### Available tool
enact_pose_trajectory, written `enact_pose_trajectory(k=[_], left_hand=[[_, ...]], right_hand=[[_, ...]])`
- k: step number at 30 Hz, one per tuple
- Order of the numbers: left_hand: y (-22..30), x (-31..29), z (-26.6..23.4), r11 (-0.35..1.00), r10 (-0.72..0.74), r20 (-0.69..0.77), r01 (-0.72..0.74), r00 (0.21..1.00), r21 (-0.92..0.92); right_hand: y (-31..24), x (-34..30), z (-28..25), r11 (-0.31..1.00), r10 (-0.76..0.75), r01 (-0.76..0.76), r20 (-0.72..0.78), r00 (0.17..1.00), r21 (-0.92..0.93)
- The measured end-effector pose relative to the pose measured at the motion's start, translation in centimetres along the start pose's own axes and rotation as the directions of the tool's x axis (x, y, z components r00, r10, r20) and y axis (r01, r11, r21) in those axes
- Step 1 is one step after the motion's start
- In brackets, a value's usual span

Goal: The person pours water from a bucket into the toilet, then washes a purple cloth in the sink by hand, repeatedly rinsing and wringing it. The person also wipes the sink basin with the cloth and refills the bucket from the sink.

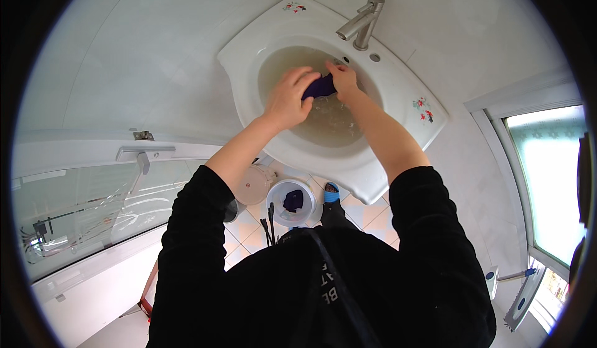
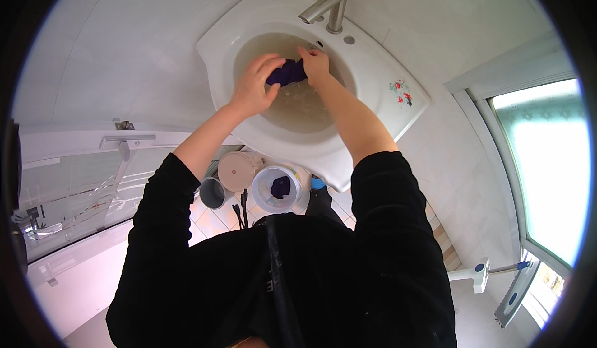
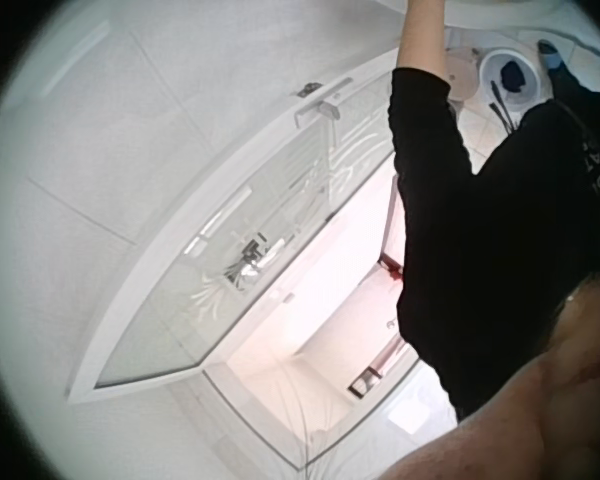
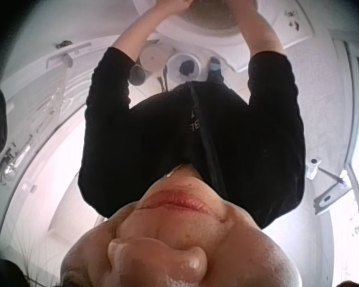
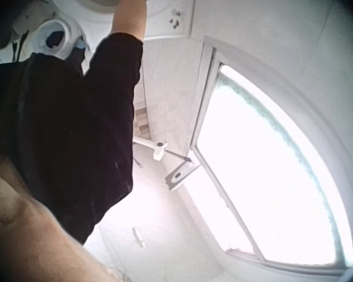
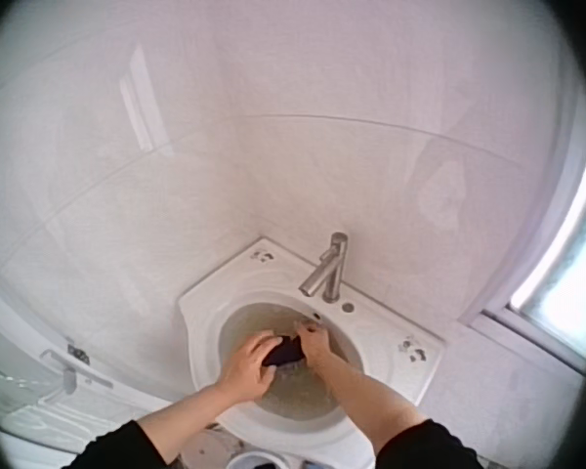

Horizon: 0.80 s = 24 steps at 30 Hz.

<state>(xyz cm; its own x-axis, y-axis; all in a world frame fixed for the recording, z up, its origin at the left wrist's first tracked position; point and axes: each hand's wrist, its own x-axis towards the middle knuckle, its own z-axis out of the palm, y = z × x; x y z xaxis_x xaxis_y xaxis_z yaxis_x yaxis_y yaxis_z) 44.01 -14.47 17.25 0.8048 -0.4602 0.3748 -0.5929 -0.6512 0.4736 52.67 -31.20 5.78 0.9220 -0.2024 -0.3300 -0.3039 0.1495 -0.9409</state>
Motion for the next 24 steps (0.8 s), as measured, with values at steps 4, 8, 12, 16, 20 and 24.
enact_pose_trajectory(k=[4,8,12,16,20,24], left_hand=[[-3.2,-1.8,0.1,0.871,-0.473,0.026,0.472,0.88,-0.134],[-1.8,0.6,1.2,0.3,-0.692,0.471,0.811,0.547,-0.501],[-3.7,-1.9,0.8,-0.153,-0.659,0.692,0.849,0.294,-0.506],[-2.2,-0.1,1.2,-0.559,-0.503,0.84,0.665,0.202,-0.495],[-2.7,0.7,1.1,-0.695,-0.417,0.849,0.488,0.324,-0.528],[-1.4,0.6,0.5,-0.269,-0.372,0.543,0.473,0.753,-0.839]], right_hand=[[2.8,-1.4,2.0,0.892,-0.209,0.162,-0.067,0.976,-0.422],[9.9,2.6,-1.8,0.886,-0.341,0.27,-0.135,0.93,-0.378],[5.6,-2.7,2.4,0.551,-0.353,0.3,0.109,0.929,-0.779],[-1.3,-3.8,1.4,0.662,-0.497,0.593,0.324,0.805,-0.458],[-8.7,-8.8,2.6,0.378,-0.675,0.916,0.637,0.371,-0.132],[-13.2,-13.0,2.8,-0.292,-0.467,0.934,0.822,-0.325,0.204]])
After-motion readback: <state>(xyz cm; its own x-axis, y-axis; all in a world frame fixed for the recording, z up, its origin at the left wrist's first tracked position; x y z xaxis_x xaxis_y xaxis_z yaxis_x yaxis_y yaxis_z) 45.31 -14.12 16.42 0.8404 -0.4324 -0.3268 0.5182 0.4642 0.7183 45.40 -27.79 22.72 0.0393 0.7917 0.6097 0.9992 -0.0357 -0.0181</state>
